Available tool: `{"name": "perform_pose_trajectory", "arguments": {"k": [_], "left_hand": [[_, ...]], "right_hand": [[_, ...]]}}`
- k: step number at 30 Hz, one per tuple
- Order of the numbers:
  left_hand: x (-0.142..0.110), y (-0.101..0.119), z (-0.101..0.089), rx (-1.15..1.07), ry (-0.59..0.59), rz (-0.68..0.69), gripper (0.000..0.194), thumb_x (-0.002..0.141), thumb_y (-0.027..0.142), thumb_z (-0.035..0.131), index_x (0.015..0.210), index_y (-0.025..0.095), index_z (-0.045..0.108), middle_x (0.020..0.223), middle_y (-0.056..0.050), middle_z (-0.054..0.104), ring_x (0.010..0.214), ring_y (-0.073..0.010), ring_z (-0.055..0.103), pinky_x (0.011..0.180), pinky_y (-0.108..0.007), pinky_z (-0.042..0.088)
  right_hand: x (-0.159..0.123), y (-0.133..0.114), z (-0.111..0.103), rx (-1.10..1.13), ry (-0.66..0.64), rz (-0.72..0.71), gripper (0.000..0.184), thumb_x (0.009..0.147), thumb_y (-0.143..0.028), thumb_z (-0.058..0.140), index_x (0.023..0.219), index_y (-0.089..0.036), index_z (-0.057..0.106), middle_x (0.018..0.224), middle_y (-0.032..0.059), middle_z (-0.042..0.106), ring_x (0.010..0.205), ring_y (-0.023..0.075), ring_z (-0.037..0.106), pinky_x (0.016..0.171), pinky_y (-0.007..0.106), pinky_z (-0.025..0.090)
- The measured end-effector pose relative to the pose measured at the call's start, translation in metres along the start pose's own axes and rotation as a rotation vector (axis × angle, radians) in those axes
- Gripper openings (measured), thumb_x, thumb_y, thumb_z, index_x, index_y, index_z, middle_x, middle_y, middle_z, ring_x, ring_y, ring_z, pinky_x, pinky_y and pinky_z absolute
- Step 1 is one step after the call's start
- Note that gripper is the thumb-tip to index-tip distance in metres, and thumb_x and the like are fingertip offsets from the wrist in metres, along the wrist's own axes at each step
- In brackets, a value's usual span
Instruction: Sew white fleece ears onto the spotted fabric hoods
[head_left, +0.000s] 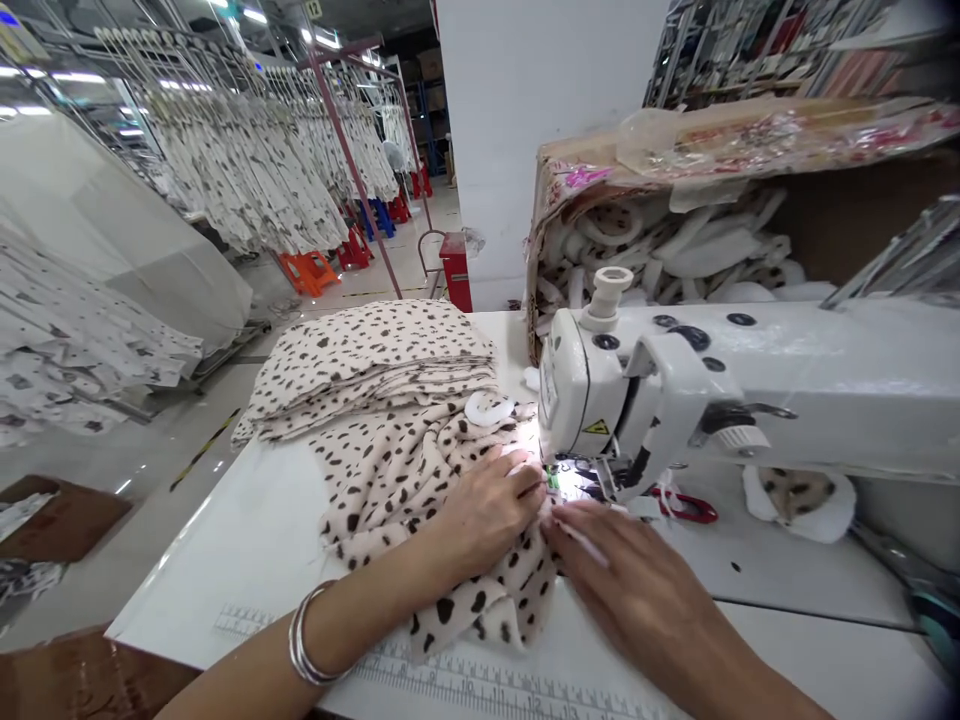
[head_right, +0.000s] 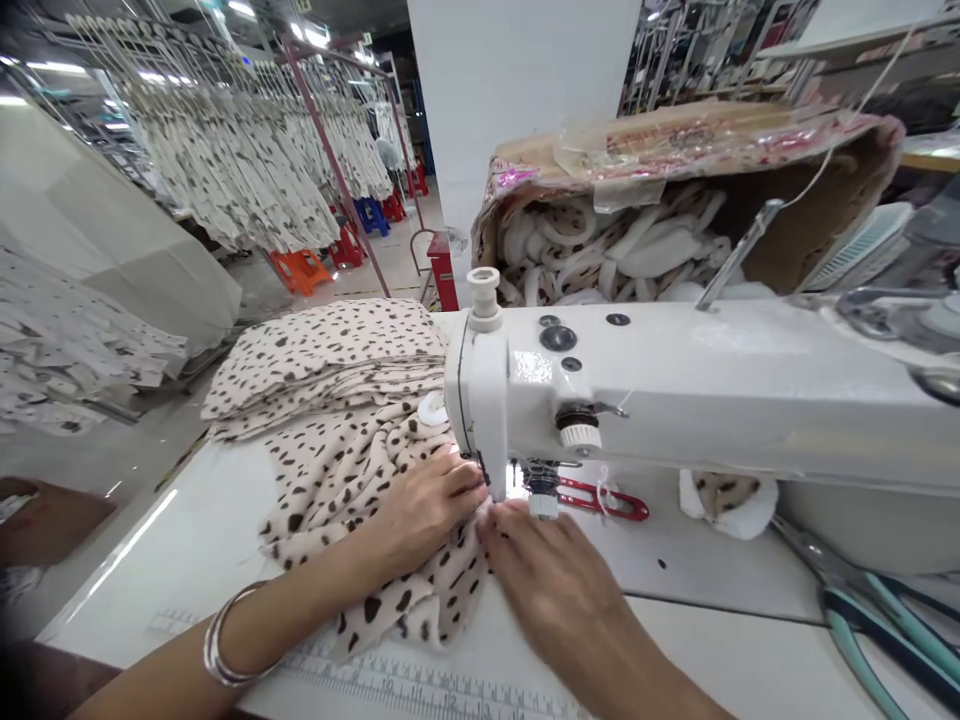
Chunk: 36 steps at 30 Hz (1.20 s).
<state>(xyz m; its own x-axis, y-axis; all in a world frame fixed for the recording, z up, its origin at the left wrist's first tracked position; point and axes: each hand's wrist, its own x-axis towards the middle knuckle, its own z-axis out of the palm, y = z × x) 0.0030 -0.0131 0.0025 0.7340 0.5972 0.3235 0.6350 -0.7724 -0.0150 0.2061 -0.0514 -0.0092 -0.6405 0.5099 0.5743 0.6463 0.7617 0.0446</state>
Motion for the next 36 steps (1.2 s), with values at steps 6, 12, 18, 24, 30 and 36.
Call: {"name": "perform_pose_trajectory", "arguments": {"k": [6,12,18,24,30,36], "left_hand": [[0.001,0.000,0.004,0.061,-0.010,-0.008,0.022,0.097,0.009,0.038,0.084,0.014,0.055,0.095,-0.005,0.057,0.088,-0.0189,0.055,0.083,-0.038,0.047],[0.004,0.000,0.003,0.065,0.005,-0.001,0.023,0.096,0.010,0.042,0.078,0.015,0.054,0.093,-0.007,0.056,0.091,-0.0212,0.055,0.081,-0.039,0.047],[0.007,0.001,0.002,0.082,-0.004,-0.026,0.026,0.094,0.005,0.039,0.075,0.015,0.054,0.095,-0.008,0.057,0.090,-0.0206,0.053,0.081,-0.037,0.047],[0.009,-0.002,-0.002,0.069,-0.043,-0.033,0.024,0.091,0.003,0.042,0.074,0.014,0.054,0.094,-0.008,0.057,0.091,-0.0212,0.052,0.079,-0.035,0.048],[0.008,-0.005,-0.004,-0.008,-0.023,-0.033,0.019,0.093,0.005,0.042,0.085,0.014,0.056,0.099,-0.008,0.057,0.091,-0.0202,0.053,0.080,-0.033,0.050],[0.007,-0.005,-0.005,0.012,0.032,-0.008,0.021,0.090,0.002,0.041,0.093,0.015,0.057,0.094,-0.009,0.060,0.097,-0.0228,0.056,0.081,-0.035,0.051]], "right_hand": [[-0.001,-0.013,0.007,0.154,-0.005,-0.091,0.036,0.090,-0.002,0.039,0.116,-0.010,0.063,0.118,0.0107,0.067,0.118,0.0215,0.056,0.091,0.035,0.048],[0.003,-0.015,0.006,0.165,0.038,-0.040,0.036,0.090,-0.002,0.038,0.111,-0.012,0.066,0.113,0.0101,0.069,0.113,0.0211,0.059,0.091,0.037,0.048],[0.004,-0.019,0.006,0.193,0.045,-0.030,0.036,0.091,-0.002,0.038,0.110,-0.011,0.066,0.113,0.0096,0.069,0.112,0.0223,0.059,0.092,0.037,0.046],[0.003,-0.022,0.006,0.179,0.059,-0.029,0.035,0.089,-0.001,0.039,0.108,-0.010,0.067,0.111,0.0104,0.070,0.109,0.0227,0.062,0.087,0.035,0.051],[0.001,-0.024,0.003,0.159,0.062,-0.026,0.038,0.087,0.000,0.038,0.109,-0.011,0.067,0.112,0.0099,0.070,0.110,0.0223,0.062,0.085,0.034,0.053],[0.000,-0.024,0.003,0.184,0.079,-0.019,0.038,0.087,-0.002,0.039,0.109,-0.012,0.068,0.111,0.0108,0.070,0.108,0.0202,0.062,0.084,0.032,0.053]]}}
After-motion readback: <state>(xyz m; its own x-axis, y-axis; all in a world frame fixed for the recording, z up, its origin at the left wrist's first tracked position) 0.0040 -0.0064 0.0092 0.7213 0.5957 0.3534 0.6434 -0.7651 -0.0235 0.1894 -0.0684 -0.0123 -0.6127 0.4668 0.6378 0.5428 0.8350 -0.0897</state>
